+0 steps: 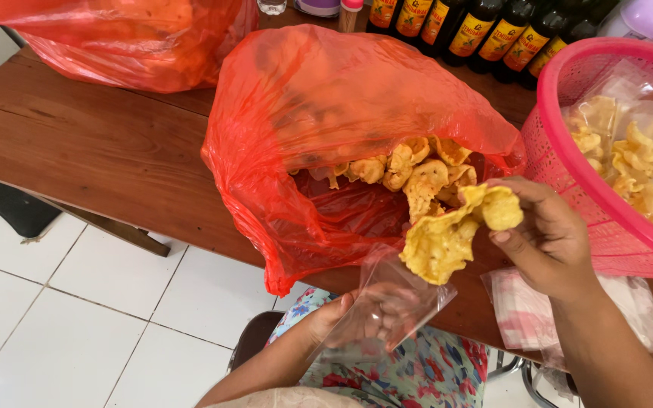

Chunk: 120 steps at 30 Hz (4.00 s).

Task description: The person repeatedly takes fried snacks from a large red plastic bag and places them into small clear plastic bags. They open each small bag, fill it with several pieces, and set the filled bag aside on the table. The process is repeated continuously throughout the clip.

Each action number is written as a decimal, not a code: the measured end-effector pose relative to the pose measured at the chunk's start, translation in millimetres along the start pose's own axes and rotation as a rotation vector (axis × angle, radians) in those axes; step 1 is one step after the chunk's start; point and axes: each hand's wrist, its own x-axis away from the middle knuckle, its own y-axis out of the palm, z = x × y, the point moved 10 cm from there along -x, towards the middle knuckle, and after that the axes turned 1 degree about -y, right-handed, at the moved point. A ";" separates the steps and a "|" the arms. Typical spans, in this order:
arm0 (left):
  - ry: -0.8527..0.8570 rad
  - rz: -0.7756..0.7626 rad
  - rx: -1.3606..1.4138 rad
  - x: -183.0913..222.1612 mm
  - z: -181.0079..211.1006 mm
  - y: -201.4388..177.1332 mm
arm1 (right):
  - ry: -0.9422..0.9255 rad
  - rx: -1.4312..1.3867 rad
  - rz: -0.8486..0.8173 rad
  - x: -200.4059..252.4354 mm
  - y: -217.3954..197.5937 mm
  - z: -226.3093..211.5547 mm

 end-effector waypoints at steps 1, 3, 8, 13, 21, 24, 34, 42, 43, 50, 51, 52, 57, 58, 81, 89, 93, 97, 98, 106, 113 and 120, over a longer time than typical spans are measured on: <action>0.000 -0.004 -0.008 -0.7 -1.9 -0.9 | 0.001 0.001 -0.033 0.5 3.1 -0.3; 0.000 -0.011 -0.021 -1.7 -5.8 -1.9 | 0.006 0.001 -0.100 2.1 10.1 -0.6; 0.020 -0.029 -0.001 -3.4 -9.1 0.1 | -0.017 -0.089 -0.259 1.6 29.3 -6.9; 0.002 0.062 0.017 -6.4 -9.0 -4.3 | 0.061 -0.103 -0.433 -2.0 56.5 -6.9; 0.019 0.087 0.026 -8.6 -7.4 -2.7 | 0.054 -0.031 -0.402 -13.6 56.7 -21.7; -0.025 0.108 0.002 -11.6 -10.9 -5.1 | 0.003 0.232 -0.323 -21.2 52.5 -25.0; -0.014 0.192 -0.046 -21.2 -4.4 -10.7 | -0.139 0.236 -0.636 -22.0 99.4 -46.0; 0.004 0.291 -0.128 -30.0 1.3 -22.2 | -0.171 0.303 -0.785 -1.9 139.9 -39.3; 0.011 0.328 -0.142 -31.4 7.5 -23.1 | -0.171 0.347 -0.759 -3.2 137.8 -39.4; 0.301 0.257 -0.619 -23.6 106.8 17.5 | 0.032 0.565 -0.531 -21.4 95.4 -29.7; 0.298 0.275 -0.730 -22.8 112.2 21.7 | 0.015 0.574 -0.506 -22.7 92.9 -32.0; 0.301 0.317 -0.763 -21.7 116.3 21.7 | 0.000 0.544 -0.494 -22.8 92.6 -34.0; 0.333 0.438 -0.806 -20.2 126.1 19.0 | 0.094 0.482 -0.431 -26.3 85.7 -29.1; 0.314 0.457 -0.849 -19.4 124.7 17.7 | 0.095 0.490 -0.442 -25.3 86.7 -28.8; 0.316 0.269 -0.688 -32.5 127.6 22.7 | -0.140 0.637 -0.613 -7.8 112.6 -32.7; -0.199 0.045 -0.244 -2.4 26.5 7.1 | -0.136 0.559 -0.550 17.0 106.3 -40.2; -0.196 0.082 -0.119 8.6 14.5 -6.7 | 0.008 0.419 -0.636 15.9 110.4 -33.3; -0.124 0.053 -0.240 13.8 22.5 -6.5 | -0.126 0.320 -0.765 13.8 124.1 -56.1; -0.139 0.053 -0.243 16.6 22.0 -7.3 | -0.158 0.305 -0.785 13.6 128.2 -60.0; 0.165 0.084 -0.176 47.3 56.5 -21.1 | -0.164 0.520 -0.611 -90.6 111.9 -32.3; 0.294 0.397 -0.186 92.3 76.9 -50.3 | -0.258 0.797 -0.478 -207.4 142.7 -25.7; 0.417 0.367 -0.119 115.3 94.2 -47.3 | -0.510 0.834 -0.471 -207.7 158.8 -42.0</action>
